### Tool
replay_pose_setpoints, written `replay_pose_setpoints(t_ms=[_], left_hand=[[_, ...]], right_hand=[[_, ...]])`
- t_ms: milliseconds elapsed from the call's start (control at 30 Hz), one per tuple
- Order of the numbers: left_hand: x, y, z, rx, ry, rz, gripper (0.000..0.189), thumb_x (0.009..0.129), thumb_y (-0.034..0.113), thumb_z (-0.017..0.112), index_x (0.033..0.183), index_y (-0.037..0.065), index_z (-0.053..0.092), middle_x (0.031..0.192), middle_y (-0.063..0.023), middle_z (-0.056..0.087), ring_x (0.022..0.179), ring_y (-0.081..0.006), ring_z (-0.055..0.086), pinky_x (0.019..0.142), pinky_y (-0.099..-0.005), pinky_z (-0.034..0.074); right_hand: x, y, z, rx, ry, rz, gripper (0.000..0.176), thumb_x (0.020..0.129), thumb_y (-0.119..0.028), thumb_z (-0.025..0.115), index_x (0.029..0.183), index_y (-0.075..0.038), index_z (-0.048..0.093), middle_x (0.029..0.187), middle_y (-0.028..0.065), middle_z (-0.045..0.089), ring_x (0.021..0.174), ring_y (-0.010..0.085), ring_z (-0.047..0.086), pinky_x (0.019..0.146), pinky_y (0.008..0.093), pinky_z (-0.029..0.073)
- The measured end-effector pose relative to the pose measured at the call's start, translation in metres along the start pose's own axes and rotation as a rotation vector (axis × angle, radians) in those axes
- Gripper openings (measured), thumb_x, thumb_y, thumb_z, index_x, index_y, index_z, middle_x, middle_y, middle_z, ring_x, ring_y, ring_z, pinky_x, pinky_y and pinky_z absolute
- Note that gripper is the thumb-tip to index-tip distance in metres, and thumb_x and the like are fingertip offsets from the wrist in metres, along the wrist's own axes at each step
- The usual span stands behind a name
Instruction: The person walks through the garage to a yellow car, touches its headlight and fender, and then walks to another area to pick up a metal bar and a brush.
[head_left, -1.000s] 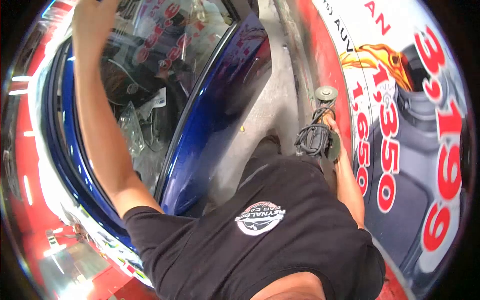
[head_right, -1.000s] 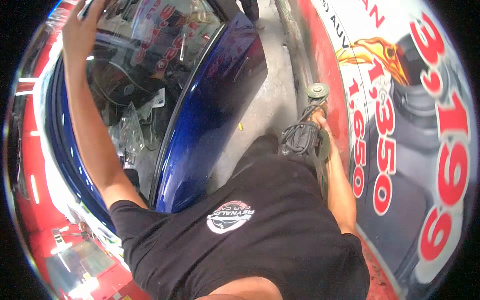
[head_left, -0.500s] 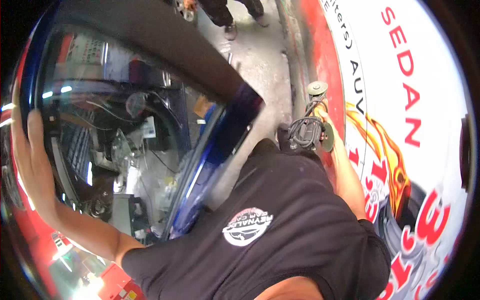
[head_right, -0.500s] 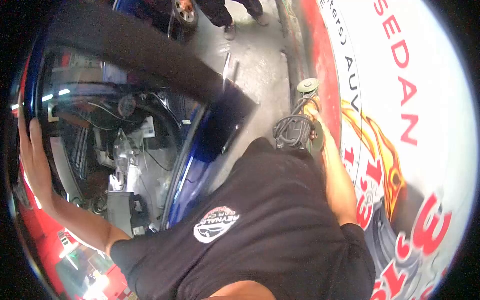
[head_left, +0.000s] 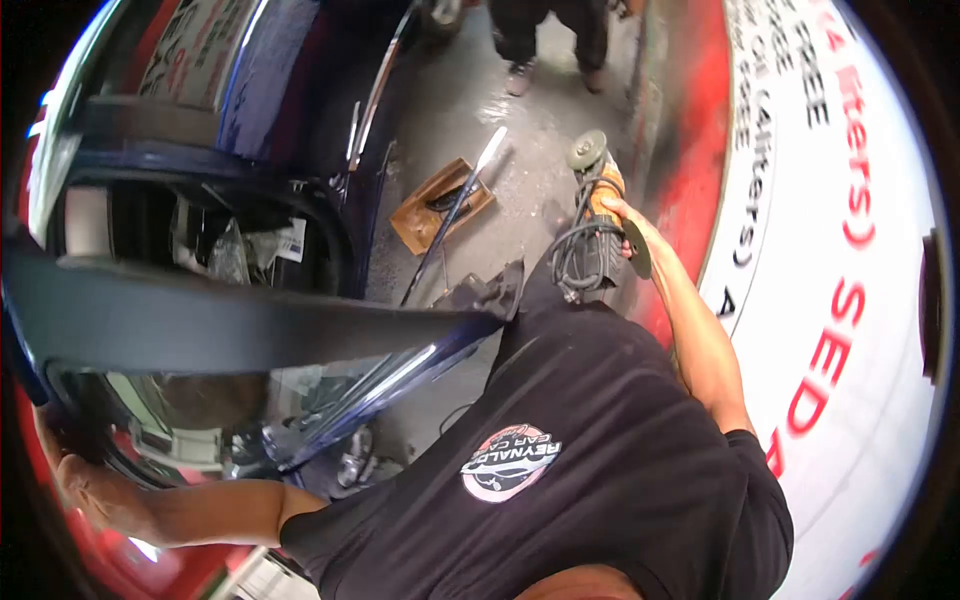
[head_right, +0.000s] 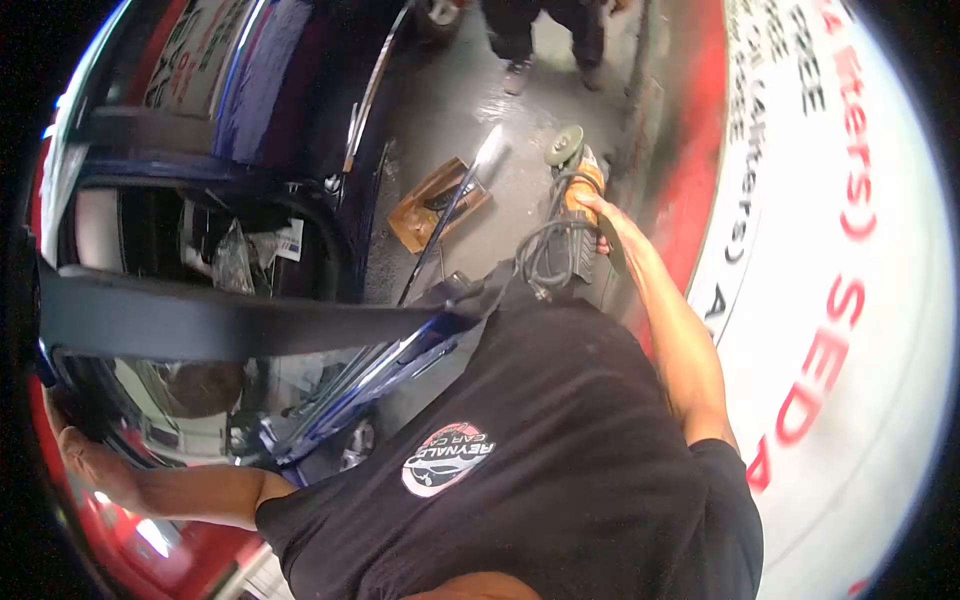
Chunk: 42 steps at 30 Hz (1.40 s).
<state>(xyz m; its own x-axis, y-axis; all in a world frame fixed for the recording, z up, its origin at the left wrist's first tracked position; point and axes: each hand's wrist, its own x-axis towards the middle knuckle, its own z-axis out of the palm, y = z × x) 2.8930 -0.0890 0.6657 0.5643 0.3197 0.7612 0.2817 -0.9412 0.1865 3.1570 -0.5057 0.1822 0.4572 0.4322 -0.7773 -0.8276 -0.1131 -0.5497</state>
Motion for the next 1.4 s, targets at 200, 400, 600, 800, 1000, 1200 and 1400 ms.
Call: replay_pose_setpoints(t_ms=[200, 400, 600, 800, 1000, 1200, 1400], left_hand=[[0.009, 0.030, 0.023, 0.095, 0.257, -0.237, 0.084, 0.094, 0.067, 0.041, 0.128, -0.008, 0.058, 0.122, -0.0188, 0.064, 0.090, -0.0209, 0.064, 0.087, -0.0317, 0.051], [0.038, 0.074, 0.068, 0.001, 0.251, -0.508, 0.107, 0.081, 0.089, 0.031, 0.115, -0.007, 0.063, 0.108, -0.0170, 0.067, 0.089, -0.0273, 0.070, 0.071, -0.0384, 0.063], [0.084, 0.122, 0.071, 0.410, -0.179, -0.253, 0.107, 0.084, 0.087, 0.021, 0.115, -0.007, 0.061, 0.109, -0.0221, 0.067, 0.101, -0.0344, 0.066, 0.091, -0.0474, 0.050], [0.090, 0.141, 0.098, 0.333, -0.262, -0.139, 0.108, 0.085, 0.087, 0.015, 0.111, -0.007, 0.062, 0.107, -0.0263, 0.067, 0.112, -0.0448, 0.061, 0.109, -0.0620, 0.034], [0.100, 0.193, 0.154, 0.594, -0.134, -0.360, 0.045, 0.103, 0.043, 0.039, 0.102, 0.001, 0.057, 0.111, -0.0273, 0.064, 0.120, -0.0526, 0.052, 0.106, -0.0640, 0.037], [0.034, 0.247, 0.182, 0.921, 0.408, -0.618, 0.043, 0.100, 0.031, 0.047, 0.114, -0.007, 0.060, 0.126, -0.0332, 0.057, 0.120, -0.0447, 0.056, 0.101, -0.0563, 0.049], [0.003, 0.277, 0.172, 0.958, 0.637, -0.714, 0.060, 0.093, 0.032, 0.055, 0.126, -0.017, 0.053, 0.132, -0.0302, 0.055, 0.115, -0.0395, 0.060, 0.100, -0.0494, 0.051]], right_hand=[[0.094, -0.076, -0.004, -0.126, -0.101, 0.139, 0.044, 0.083, -0.057, 0.066, 0.091, -0.014, 0.064, 0.054, -0.0048, 0.052, 0.034, 0.0048, 0.038, 0.032, 0.0199, 0.028], [0.140, -0.140, 0.011, -0.043, -0.209, 0.187, 0.046, 0.092, -0.051, 0.060, 0.066, -0.012, 0.056, 0.042, -0.0055, 0.041, 0.030, 0.0064, 0.037, 0.029, 0.0194, 0.031], [0.218, -0.200, 0.043, -0.172, -0.410, 0.364, 0.046, 0.093, -0.050, 0.060, 0.068, -0.012, 0.056, 0.040, -0.0050, 0.039, 0.028, 0.0076, 0.035, 0.028, 0.0197, 0.029], [0.318, -0.252, 0.077, -0.350, -0.488, 0.587, 0.035, 0.086, -0.048, 0.070, 0.082, -0.016, 0.056, 0.050, -0.0069, 0.041, 0.035, 0.0043, 0.034, 0.032, 0.0195, 0.024], [0.373, -0.321, 0.117, -0.721, -0.621, 0.672, 0.038, 0.087, -0.051, 0.067, 0.074, -0.016, 0.058, 0.049, -0.0076, 0.047, 0.032, 0.0043, 0.037, 0.030, 0.0192, 0.026], [0.450, -0.304, 0.151, -0.688, -0.558, 0.853, 0.040, 0.087, -0.043, 0.071, 0.103, -0.006, 0.066, 0.084, 0.0050, 0.071, 0.065, 0.0156, 0.068, 0.060, 0.0282, 0.057], [0.448, -0.304, 0.178, -0.981, -0.604, 0.853, 0.045, 0.085, -0.046, 0.072, 0.108, -0.008, 0.065, 0.088, 0.0044, 0.071, 0.070, 0.0147, 0.069, 0.070, 0.0288, 0.059]])
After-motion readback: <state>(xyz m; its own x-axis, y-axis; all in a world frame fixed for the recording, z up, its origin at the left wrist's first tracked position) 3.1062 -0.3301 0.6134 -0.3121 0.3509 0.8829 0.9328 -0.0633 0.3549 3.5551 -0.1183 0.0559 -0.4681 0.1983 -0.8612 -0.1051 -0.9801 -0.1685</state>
